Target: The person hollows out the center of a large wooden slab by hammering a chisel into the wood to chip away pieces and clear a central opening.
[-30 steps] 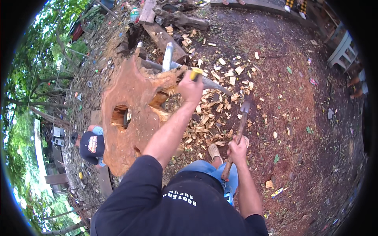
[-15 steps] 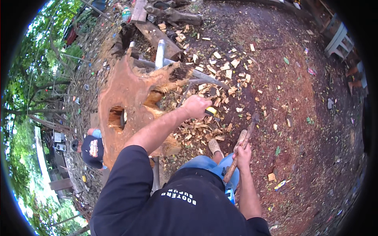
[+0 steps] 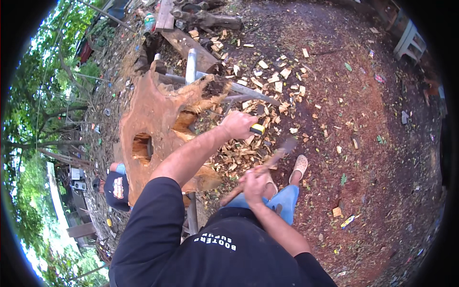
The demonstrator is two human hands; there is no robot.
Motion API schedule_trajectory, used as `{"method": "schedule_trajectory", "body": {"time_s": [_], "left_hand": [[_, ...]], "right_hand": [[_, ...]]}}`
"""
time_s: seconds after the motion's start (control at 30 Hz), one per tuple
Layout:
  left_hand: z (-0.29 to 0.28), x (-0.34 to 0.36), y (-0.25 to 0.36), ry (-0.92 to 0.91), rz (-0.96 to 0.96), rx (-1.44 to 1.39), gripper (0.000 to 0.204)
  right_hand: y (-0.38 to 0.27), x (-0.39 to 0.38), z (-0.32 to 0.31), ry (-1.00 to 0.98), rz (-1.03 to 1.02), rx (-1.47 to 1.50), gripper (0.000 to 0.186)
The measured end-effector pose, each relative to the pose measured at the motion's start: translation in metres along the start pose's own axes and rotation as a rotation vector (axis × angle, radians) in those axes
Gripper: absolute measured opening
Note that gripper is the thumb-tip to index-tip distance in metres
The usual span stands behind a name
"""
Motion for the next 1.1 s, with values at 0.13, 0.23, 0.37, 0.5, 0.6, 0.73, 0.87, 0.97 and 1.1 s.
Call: {"method": "schedule_trajectory", "body": {"time_s": [0.13,0.23,0.37,0.5,0.6,0.73,0.87,0.97,1.1], "left_hand": [[0.002,-0.005,0.000,0.024,0.016,0.026,0.025],[0.006,-0.009,-0.003,-0.008,0.006,0.021,0.023],[0.005,-0.014,-0.005,0.033,0.030,-0.022,0.020],[0.001,-0.005,-0.005,0.013,0.008,0.015,0.019],[0.003,-0.014,-0.005,-0.020,-0.003,0.012,0.019],[0.007,-0.013,-0.011,-0.044,-0.023,0.020,0.017],[0.011,-0.005,-0.011,-0.074,-0.051,0.048,0.017],[0.007,-0.008,-0.017,-0.091,-0.091,0.032,0.018],[0.004,-0.002,-0.016,-0.231,-0.144,0.043,0.021]], "right_hand": [[0.034,-0.003,0.018,-0.088,0.212,-0.114,0.025],[0.008,-0.002,-0.003,-0.026,0.140,-0.087,0.019],[-0.021,0.001,-0.011,0.164,-0.005,0.076,0.015],[0.016,0.002,0.023,-0.158,0.125,-0.073,0.013],[0.020,0.007,0.013,-0.078,0.197,-0.096,0.013],[0.010,0.008,-0.003,0.013,0.149,0.002,0.019],[0.014,0.008,0.014,-0.043,0.155,0.004,0.020],[0.017,0.026,0.003,-0.124,0.237,-0.200,0.022],[0.004,0.026,0.001,0.066,0.083,0.003,0.023]]}}
Point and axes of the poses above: each hand's wrist, its own x-axis towards the middle knuckle, its own z-axis out of the palm, y = z × x, the point moved 6 cm from there along x, towards the middle knuckle, and after that the axes turned 7 degrees about x, right-handed, at the moved point
